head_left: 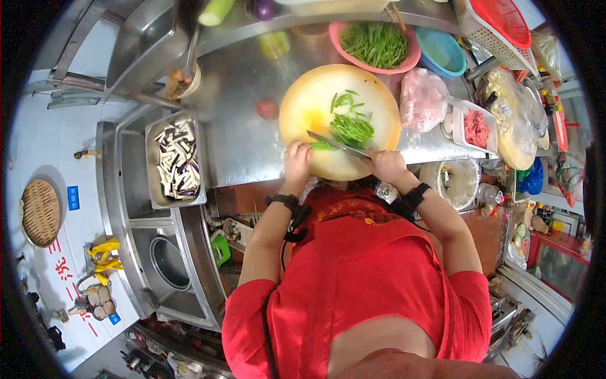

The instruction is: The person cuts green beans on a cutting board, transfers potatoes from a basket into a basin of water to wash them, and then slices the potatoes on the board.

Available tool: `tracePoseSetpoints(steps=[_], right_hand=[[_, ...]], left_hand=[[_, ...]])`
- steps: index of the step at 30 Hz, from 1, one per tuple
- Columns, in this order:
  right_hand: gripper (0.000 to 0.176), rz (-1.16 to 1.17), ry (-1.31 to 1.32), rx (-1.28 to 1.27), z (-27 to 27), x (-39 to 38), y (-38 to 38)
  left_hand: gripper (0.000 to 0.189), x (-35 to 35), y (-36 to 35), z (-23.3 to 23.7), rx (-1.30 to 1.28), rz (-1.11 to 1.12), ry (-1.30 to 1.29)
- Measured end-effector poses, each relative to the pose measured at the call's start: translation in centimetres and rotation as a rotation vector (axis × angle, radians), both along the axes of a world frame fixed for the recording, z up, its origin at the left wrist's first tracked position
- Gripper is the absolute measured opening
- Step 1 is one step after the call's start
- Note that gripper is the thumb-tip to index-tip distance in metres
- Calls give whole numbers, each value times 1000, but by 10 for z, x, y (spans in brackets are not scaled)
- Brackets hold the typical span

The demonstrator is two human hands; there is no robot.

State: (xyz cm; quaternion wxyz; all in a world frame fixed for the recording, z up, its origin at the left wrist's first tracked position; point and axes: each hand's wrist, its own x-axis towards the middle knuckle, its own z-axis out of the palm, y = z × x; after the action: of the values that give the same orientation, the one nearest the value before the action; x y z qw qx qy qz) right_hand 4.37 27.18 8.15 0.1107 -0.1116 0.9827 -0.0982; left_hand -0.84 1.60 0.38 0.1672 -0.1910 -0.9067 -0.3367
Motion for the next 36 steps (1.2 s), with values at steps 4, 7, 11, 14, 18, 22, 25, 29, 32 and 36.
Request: tracePoseSetpoints(steps=[4,7,11,14,18,22,25,29,32,36], right_hand=[[32,-20,-33,-14,-5,5,-3],[31,-4,22,5,-22,4,-6],[30,-8,-1,-2,8,4,-6],[29,10,-29,-10,-10,6,-7],[30,9,-21,17,-17,1,-15],[30,-4,-68,-19,11,5,-6],[30,-43,-90,-39,4,9,-8],[31,-13,-18,-35,-7,3,-8],[30,-23,-54,-31,14,3,-7],[31,37,47,-58,-19,9,-12]], left_hand=[[8,0,-3,-4,-52,21,22],[8,-3,-3,-8,-66,11,10],[8,-4,-3,-9,-70,8,32],[8,0,-1,-7,-72,22,-5],[8,-5,1,-8,-78,17,42],[7,0,4,-5,-63,8,49],[7,1,11,-10,-52,13,75],[6,4,10,-12,-39,26,74],[6,3,8,0,-2,32,44],[6,9,6,-2,-18,66,27]])
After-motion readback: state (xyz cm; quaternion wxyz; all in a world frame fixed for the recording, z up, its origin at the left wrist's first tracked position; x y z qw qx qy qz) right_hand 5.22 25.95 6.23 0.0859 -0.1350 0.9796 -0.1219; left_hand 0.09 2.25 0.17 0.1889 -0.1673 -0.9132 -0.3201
